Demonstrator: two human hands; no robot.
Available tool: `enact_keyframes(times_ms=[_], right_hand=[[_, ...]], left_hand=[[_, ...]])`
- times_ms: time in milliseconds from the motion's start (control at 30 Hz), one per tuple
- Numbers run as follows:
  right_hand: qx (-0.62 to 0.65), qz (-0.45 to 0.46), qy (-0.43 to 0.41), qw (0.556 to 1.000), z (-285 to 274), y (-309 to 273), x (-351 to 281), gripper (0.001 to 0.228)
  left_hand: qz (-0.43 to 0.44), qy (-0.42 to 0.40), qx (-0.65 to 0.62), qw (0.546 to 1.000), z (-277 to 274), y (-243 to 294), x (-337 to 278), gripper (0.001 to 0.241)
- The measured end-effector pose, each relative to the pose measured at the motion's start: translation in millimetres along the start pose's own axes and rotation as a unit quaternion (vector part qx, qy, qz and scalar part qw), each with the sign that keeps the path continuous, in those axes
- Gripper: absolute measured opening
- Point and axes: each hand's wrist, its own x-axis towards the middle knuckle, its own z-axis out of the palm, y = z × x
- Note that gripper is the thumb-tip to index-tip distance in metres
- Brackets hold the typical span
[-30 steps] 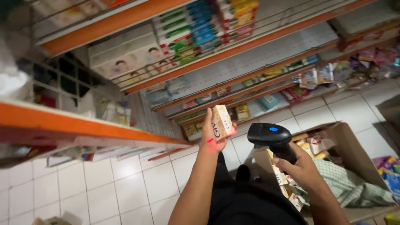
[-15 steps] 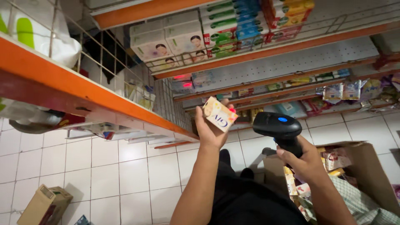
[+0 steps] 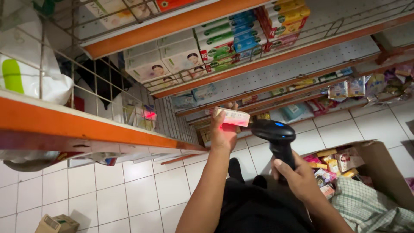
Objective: The person wipes soap boxes with a cloth, scans their barcodes with a handheld scanner, and places them onto a shelf in a store.
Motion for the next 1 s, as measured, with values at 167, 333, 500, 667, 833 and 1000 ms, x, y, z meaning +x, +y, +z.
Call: enact_keyframes(times_ms=[167,333,500,667,833,1000], right_hand=[[0.06,-0.007,-0.035,0.998,19.2,3.6,11.7,0.022],[0.02,-0.003,0.0,1.0,15.4,20.0,44.5,0.022],[-0.141,0.032,0.106,0.984,-46.9,31.6,124.4,0.027],[-0.328,0.019,0.07,0.942,-104.3,45.2,246.5,0.025],[-0.4,-0.106,0.021,0.91,-108.7,60.8,367.6,0.023],[-0.388,-0.066,0.004,0.919,-97.6,57.8,438.3,0.014]], left_hand=[[-0.003,0.03,0.038,0.999,-20.7,-0.6,0.4,0.044],[-0.007,0.107,0.091,0.99,-45.9,-4.5,2.5,0.046],[-0.164,0.236,0.112,0.951,-70.5,-10.2,-12.4,0.043],[-0.149,0.076,0.075,0.983,-81.3,16.4,-68.0,0.039],[-0.182,0.11,-0.017,0.977,-47.3,47.2,-101.0,0.056],[-0.196,0.095,0.033,0.975,-29.2,59.2,-125.6,0.057]])
